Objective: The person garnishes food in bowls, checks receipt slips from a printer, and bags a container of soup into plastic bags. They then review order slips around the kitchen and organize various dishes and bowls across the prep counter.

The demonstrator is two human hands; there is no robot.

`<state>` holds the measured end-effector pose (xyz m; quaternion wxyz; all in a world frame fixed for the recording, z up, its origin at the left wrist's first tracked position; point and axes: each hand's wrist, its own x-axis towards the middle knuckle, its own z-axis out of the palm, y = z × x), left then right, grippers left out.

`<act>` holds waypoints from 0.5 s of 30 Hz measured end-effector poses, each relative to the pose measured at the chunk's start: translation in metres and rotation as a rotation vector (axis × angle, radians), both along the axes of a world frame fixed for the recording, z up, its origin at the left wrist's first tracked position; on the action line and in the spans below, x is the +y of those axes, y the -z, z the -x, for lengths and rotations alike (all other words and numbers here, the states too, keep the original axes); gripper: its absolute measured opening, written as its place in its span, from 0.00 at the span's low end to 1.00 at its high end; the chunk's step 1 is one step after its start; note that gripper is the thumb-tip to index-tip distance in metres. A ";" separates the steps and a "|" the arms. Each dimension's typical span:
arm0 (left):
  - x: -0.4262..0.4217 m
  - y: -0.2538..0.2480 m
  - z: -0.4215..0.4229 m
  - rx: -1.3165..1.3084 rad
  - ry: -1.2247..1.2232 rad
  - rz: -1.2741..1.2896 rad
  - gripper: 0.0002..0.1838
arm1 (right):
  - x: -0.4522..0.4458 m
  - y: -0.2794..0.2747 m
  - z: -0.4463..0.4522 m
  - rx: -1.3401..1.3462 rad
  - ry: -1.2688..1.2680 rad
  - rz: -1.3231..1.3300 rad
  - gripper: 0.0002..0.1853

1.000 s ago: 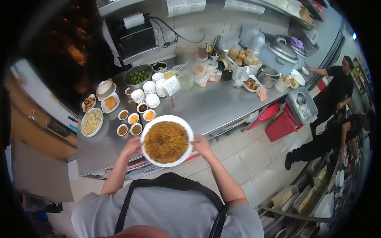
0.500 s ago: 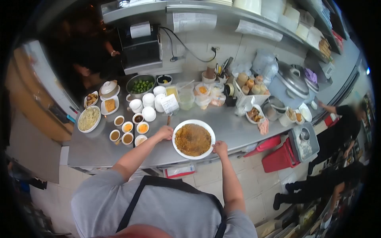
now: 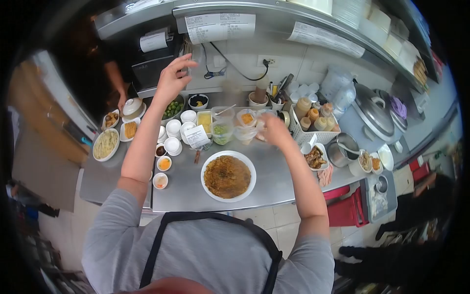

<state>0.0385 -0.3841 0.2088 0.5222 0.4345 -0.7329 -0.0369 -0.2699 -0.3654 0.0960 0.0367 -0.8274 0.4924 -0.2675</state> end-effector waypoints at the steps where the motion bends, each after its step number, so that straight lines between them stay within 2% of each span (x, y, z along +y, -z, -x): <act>1: 0.000 -0.006 0.011 0.051 0.023 0.007 0.10 | -0.002 -0.045 -0.012 -0.152 0.014 -0.190 0.13; 3: -0.002 -0.017 0.033 0.099 0.019 0.006 0.11 | -0.022 -0.094 -0.018 -0.209 0.012 0.241 0.10; 5: -0.010 -0.025 0.052 0.354 0.107 -0.115 0.12 | -0.035 -0.149 -0.023 -0.258 -0.213 0.729 0.15; 6: -0.020 -0.025 0.059 0.357 0.086 -0.113 0.12 | -0.045 -0.175 -0.025 -0.230 -0.206 0.865 0.16; 7: -0.031 -0.025 0.065 0.483 0.086 -0.069 0.12 | -0.050 -0.197 -0.026 -0.202 -0.197 1.003 0.18; 8: -0.039 -0.025 0.070 0.608 0.087 -0.023 0.12 | -0.044 -0.216 -0.030 -0.209 -0.216 1.001 0.18; 9: -0.042 -0.027 0.074 0.611 0.070 -0.019 0.12 | -0.035 -0.233 -0.035 -0.177 -0.115 1.070 0.19; 10: -0.043 -0.029 0.078 0.707 0.137 -0.050 0.12 | -0.032 -0.240 -0.038 -0.144 -0.010 1.136 0.22; 11: -0.044 -0.030 0.082 0.802 0.206 -0.081 0.12 | -0.039 -0.241 -0.039 -0.149 -0.022 1.133 0.22; 13: -0.032 -0.039 0.092 0.855 0.284 -0.069 0.13 | -0.052 -0.244 -0.041 -0.017 -0.011 0.847 0.32; 15: -0.028 -0.046 0.099 0.989 0.507 -0.080 0.13 | -0.056 -0.241 -0.043 -0.043 -0.022 0.890 0.32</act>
